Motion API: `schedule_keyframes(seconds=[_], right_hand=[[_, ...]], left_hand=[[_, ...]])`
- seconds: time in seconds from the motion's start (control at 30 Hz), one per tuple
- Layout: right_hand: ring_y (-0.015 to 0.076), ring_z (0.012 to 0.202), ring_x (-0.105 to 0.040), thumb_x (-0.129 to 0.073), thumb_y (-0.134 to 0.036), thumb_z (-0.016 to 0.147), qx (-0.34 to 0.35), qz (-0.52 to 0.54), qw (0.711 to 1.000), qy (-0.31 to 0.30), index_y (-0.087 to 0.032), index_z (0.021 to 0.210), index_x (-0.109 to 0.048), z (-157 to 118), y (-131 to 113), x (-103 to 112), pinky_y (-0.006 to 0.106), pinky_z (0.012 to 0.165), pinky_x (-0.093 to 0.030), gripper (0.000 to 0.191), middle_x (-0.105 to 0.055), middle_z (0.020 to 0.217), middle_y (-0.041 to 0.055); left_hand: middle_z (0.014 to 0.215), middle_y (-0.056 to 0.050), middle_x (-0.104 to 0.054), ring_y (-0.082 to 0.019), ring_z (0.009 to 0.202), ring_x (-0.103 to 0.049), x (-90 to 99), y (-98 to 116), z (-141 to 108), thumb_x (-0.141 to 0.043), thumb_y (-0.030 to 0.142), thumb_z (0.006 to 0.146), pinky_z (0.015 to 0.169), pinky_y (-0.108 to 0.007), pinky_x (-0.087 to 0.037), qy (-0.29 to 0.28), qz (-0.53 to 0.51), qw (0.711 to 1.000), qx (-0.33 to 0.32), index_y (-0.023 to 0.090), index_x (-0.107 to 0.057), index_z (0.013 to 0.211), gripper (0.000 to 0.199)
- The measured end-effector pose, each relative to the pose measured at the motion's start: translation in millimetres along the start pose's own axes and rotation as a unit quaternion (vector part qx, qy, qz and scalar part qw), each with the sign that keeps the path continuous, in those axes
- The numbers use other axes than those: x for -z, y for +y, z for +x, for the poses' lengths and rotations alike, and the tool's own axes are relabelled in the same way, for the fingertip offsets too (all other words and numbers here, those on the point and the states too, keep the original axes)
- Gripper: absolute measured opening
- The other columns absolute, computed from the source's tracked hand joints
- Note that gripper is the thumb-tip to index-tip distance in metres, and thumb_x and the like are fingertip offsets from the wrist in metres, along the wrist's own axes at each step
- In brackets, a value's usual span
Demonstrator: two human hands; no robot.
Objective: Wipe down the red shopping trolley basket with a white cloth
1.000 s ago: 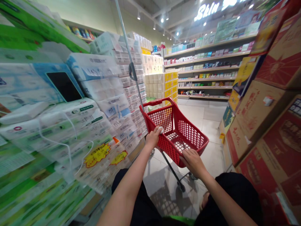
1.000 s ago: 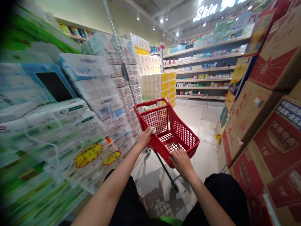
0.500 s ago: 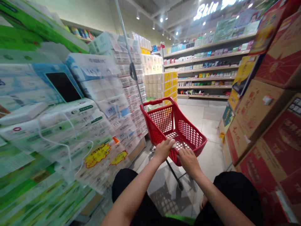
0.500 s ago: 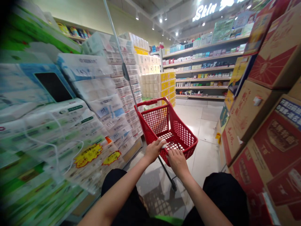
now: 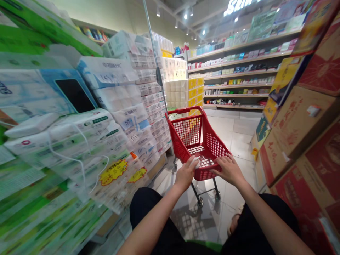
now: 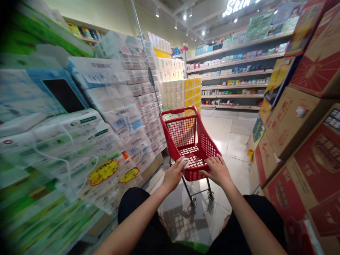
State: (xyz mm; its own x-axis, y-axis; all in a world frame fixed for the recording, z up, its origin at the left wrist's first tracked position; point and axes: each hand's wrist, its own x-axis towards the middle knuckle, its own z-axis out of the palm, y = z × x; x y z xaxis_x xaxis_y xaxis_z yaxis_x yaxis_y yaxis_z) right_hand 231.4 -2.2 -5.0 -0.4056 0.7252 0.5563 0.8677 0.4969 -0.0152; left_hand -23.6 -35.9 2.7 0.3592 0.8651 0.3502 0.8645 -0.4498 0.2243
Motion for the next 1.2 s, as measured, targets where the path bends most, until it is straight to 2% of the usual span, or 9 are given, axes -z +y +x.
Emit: schedule_keyframes(seconds=[0.13,0.33,0.43,0.6,0.7,0.8,0.9,1.07,1.2], right_hand=[[0.0247,0.091,-0.052,-0.057,-0.058,0.084,-0.01,-0.032,0.999,-0.019,-0.023,0.091,-0.057,-5,3,-8,0.043,0.094,-0.031,0.036,-0.062,0.089,0.006],[0.0228,0.088,-0.051,-0.054,-0.056,0.087,-0.015,-0.014,1.0,0.0,-0.023,0.091,-0.055,3,-29,-17,0.04,0.092,-0.03,0.033,-0.062,0.089,0.0044],[0.0225,0.088,-0.051,-0.053,-0.055,0.089,-0.01,-0.007,1.0,0.0,-0.023,0.094,-0.055,10,-33,-22,0.041,0.092,-0.029,0.033,-0.062,0.09,0.004],[0.024,0.088,-0.05,-0.052,-0.052,0.09,-0.008,-0.033,0.999,0.003,-0.023,0.091,-0.055,15,-31,-27,0.041,0.091,-0.029,0.03,-0.061,0.089,0.0053],[0.0246,0.088,-0.049,-0.051,-0.051,0.091,-0.009,-0.055,0.998,0.001,-0.022,0.09,-0.054,15,-37,-25,0.042,0.09,-0.03,0.029,-0.061,0.088,0.0065],[0.0251,0.089,-0.05,-0.05,-0.049,0.092,-0.017,-0.062,0.998,0.001,-0.022,0.091,-0.054,14,-48,-23,0.042,0.09,-0.03,0.027,-0.061,0.087,0.0073],[0.0255,0.09,-0.051,-0.05,-0.047,0.092,-0.03,-0.064,0.998,0.002,-0.021,0.092,-0.055,14,-56,-24,0.042,0.09,-0.031,0.026,-0.061,0.088,0.0081],[0.0265,0.094,-0.051,-0.053,-0.044,0.089,-0.055,-0.039,0.998,-0.01,-0.02,0.094,-0.057,14,-57,-28,0.045,0.095,-0.031,0.025,-0.062,0.092,0.0093],[0.0271,0.104,-0.053,-0.052,-0.04,0.089,-0.069,0.095,0.993,0.016,-0.022,0.107,-0.058,14,-55,-26,0.052,0.106,-0.026,0.027,-0.064,0.104,0.0079]], left_hand=[[0.156,0.005,-0.028,-0.019,0.117,-0.054,-1.7,2,-16,-0.047,0.01,0.088,0.091,-0.031,-0.053,-0.012,0.034,0.999,-0.014,0.039,-0.034,0.143,0.064],[0.154,0.006,-0.033,-0.019,0.111,-0.057,23.0,-33,5,-0.045,0.014,0.091,0.087,-0.032,-0.054,-0.008,0.065,0.997,0.044,0.041,-0.034,0.143,0.059],[0.155,0.004,-0.03,-0.019,0.112,-0.057,26.1,-38,6,-0.044,0.014,0.092,0.089,-0.033,-0.053,-0.004,0.064,0.996,0.064,0.041,-0.032,0.144,0.06],[0.157,0.002,-0.026,-0.02,0.114,-0.056,4.2,-12,-14,-0.046,0.011,0.089,0.091,-0.033,-0.054,0.01,0.079,0.996,0.047,0.036,-0.033,0.145,0.062],[0.158,-0.005,-0.023,-0.022,0.114,-0.057,-12.2,10,-20,-0.044,0.013,0.091,0.084,-0.032,-0.058,0.019,0.104,0.992,0.064,0.03,-0.031,0.148,0.061],[0.157,-0.016,-0.024,-0.023,0.1,-0.063,-22.4,24,-17,-0.04,0.012,0.091,0.07,-0.032,-0.06,0.02,0.147,0.983,0.107,0.022,-0.03,0.149,0.06],[0.155,-0.022,-0.025,-0.022,0.09,-0.066,-25.1,30,-13,-0.039,0.01,0.09,0.066,-0.032,-0.06,0.029,0.165,0.979,0.117,0.016,-0.03,0.149,0.06],[0.158,-0.019,-0.02,-0.023,0.104,-0.065,-25.0,35,-14,-0.042,0.007,0.087,0.077,-0.031,-0.059,0.036,0.104,0.989,0.103,0.019,-0.025,0.15,0.067],[0.16,-0.017,-0.009,-0.028,0.118,-0.059,-25.2,45,-12,-0.05,0.007,0.081,0.088,-0.037,-0.057,0.015,-0.009,0.996,0.083,0.023,-0.01,0.153,0.085]])
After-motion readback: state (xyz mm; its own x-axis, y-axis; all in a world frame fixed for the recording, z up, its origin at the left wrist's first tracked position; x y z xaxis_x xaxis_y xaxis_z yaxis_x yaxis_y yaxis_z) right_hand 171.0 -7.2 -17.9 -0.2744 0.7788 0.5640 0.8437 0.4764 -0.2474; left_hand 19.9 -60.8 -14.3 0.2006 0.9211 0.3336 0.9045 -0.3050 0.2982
